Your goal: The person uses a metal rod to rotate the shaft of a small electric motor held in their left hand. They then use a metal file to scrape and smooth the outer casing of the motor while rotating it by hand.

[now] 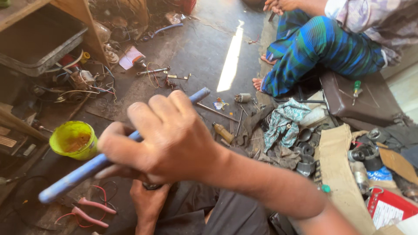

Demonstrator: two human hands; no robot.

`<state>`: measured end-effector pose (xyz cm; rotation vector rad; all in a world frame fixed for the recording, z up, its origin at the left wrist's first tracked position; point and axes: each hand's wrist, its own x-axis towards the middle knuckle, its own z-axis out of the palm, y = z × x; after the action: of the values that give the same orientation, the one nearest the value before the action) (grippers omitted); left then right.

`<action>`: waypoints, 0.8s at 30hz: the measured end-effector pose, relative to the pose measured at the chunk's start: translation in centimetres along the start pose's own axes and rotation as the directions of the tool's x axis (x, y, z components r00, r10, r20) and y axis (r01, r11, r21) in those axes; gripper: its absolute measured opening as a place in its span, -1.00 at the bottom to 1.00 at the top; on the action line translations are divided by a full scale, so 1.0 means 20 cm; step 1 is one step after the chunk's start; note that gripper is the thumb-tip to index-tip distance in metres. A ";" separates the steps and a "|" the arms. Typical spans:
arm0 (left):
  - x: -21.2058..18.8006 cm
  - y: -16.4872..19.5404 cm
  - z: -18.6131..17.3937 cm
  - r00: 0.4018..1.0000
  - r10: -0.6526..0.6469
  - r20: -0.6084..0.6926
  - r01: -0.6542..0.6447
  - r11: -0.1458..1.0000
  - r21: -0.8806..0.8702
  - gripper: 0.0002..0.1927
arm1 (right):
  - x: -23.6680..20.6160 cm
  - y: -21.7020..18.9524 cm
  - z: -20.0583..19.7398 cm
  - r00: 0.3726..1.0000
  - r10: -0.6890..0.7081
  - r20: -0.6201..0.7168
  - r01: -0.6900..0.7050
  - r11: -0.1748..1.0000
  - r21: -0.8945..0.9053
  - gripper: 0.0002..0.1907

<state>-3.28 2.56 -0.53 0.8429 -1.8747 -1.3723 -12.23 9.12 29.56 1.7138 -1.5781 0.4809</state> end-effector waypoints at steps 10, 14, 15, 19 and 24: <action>0.33 0.00 -0.07 0.901 0.116 0.419 -0.093 0.993 -0.074 -0.30 | 0.14 0.38 -0.27 0.756 -0.530 0.385 0.446 0.847 0.289 -0.69; 0.34 0.05 -0.07 0.890 0.139 0.435 -0.108 0.990 -0.095 -0.29 | 0.29 0.52 -0.32 0.463 -0.745 0.480 0.797 0.587 0.142 -0.60; 0.33 0.06 -0.07 0.894 0.160 0.419 -0.126 0.986 -0.109 -0.26 | 0.34 0.54 -0.33 0.391 -0.764 0.514 0.841 0.523 0.139 -0.63; 0.28 0.11 -0.07 0.913 0.305 0.271 -0.264 0.948 -0.177 -0.14 | 0.51 0.52 -0.30 0.030 -0.736 0.677 0.935 0.260 0.241 -0.69; 0.24 0.10 -0.05 0.917 0.290 0.273 -0.234 0.947 -0.218 -0.08 | 0.53 0.43 -0.05 -0.458 -0.607 0.650 0.830 -0.029 0.558 -0.67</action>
<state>-5.43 -1.42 2.22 0.2848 -1.9644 -1.5344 -18.45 2.89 40.07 2.4199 -0.1143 -1.6479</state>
